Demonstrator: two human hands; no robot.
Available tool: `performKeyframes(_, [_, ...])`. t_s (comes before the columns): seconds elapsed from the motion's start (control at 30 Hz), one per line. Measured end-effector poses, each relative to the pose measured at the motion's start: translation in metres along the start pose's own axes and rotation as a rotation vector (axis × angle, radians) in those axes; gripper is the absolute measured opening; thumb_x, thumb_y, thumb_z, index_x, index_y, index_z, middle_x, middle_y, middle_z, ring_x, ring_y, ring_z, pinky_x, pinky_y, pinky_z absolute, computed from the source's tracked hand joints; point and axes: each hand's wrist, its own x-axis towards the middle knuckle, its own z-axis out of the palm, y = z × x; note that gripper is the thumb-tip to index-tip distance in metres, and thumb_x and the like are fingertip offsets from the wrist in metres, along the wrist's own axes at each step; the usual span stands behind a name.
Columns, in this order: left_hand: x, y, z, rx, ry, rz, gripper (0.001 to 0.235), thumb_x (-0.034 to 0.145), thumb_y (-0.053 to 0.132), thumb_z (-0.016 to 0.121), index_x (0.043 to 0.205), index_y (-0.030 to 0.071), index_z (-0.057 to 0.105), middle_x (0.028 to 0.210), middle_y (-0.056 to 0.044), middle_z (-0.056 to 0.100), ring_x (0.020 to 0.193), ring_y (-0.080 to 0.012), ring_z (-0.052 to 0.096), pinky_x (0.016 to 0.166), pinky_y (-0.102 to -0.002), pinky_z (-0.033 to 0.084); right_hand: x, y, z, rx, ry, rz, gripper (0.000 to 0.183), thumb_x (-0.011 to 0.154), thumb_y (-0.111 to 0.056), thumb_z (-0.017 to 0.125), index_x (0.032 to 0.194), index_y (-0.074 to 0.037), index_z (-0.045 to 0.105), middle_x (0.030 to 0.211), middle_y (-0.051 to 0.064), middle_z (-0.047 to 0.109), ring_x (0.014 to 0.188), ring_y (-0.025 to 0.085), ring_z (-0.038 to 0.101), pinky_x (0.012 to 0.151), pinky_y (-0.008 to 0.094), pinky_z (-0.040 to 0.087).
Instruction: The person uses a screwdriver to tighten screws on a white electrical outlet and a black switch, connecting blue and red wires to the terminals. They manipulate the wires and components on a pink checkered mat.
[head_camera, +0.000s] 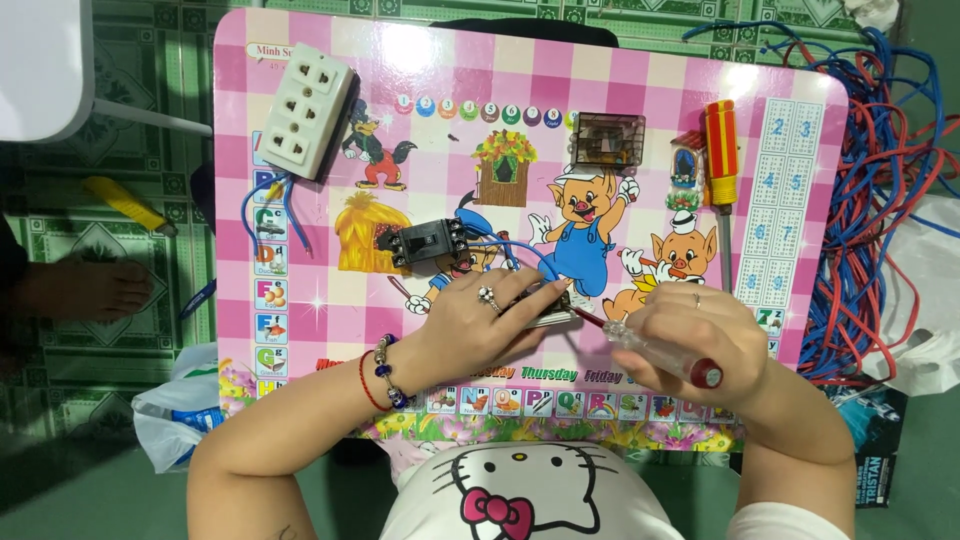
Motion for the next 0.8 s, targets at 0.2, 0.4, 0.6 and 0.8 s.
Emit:
performKeyframes(0.2, [0.001,-0.004,0.004,0.120,0.081,0.021,0.042,0.097,0.039,0.065,0.130,0.013,0.064,0.112,-0.012,0.067,0.097,-0.0329,0.068,0.081,-0.042,0.056,0.011,-0.005,-0.004,-0.019,0.002,-0.046,0.018,0.087,-0.016,0.075,0.095,-0.007,0.061,0.066,0.010,0.070,0.045,0.024,0.061,0.050,0.039,0.057])
performKeyframes(0.4, [-0.001,-0.004,0.009,0.051,0.103,0.029,0.040,0.096,0.034,0.067,0.126,0.008,0.065,0.099,-0.014,0.068,0.100,-0.0374,0.070,0.089,-0.048,0.057,0.012,-0.004,-0.004,-0.017,0.001,-0.049,0.018,0.087,-0.014,0.075,0.095,-0.005,0.061,0.067,0.012,0.070,0.045,0.026,0.061,0.049,0.040,0.056])
performKeyframes(0.6, [-0.005,-0.005,0.014,0.032,0.116,0.036,0.037,0.096,0.032,0.068,0.124,0.008,0.066,0.095,-0.012,0.068,0.099,-0.0367,0.071,0.093,-0.051,0.057,0.011,-0.003,-0.006,-0.022,-0.003,-0.055,0.017,0.088,-0.014,0.074,0.094,-0.005,0.061,0.066,0.012,0.070,0.044,0.025,0.061,0.047,0.039,0.055])
performKeyframes(0.8, [0.006,0.000,0.009,0.014,0.129,0.051,0.035,0.098,0.027,0.063,0.129,0.009,0.066,0.124,-0.017,0.069,0.120,-0.0406,0.067,0.103,-0.054,0.052,0.017,-0.004,-0.006,-0.027,-0.002,-0.056,0.016,0.088,-0.015,0.073,0.094,-0.005,0.061,0.065,0.011,0.070,0.043,0.024,0.060,0.047,0.037,0.054])
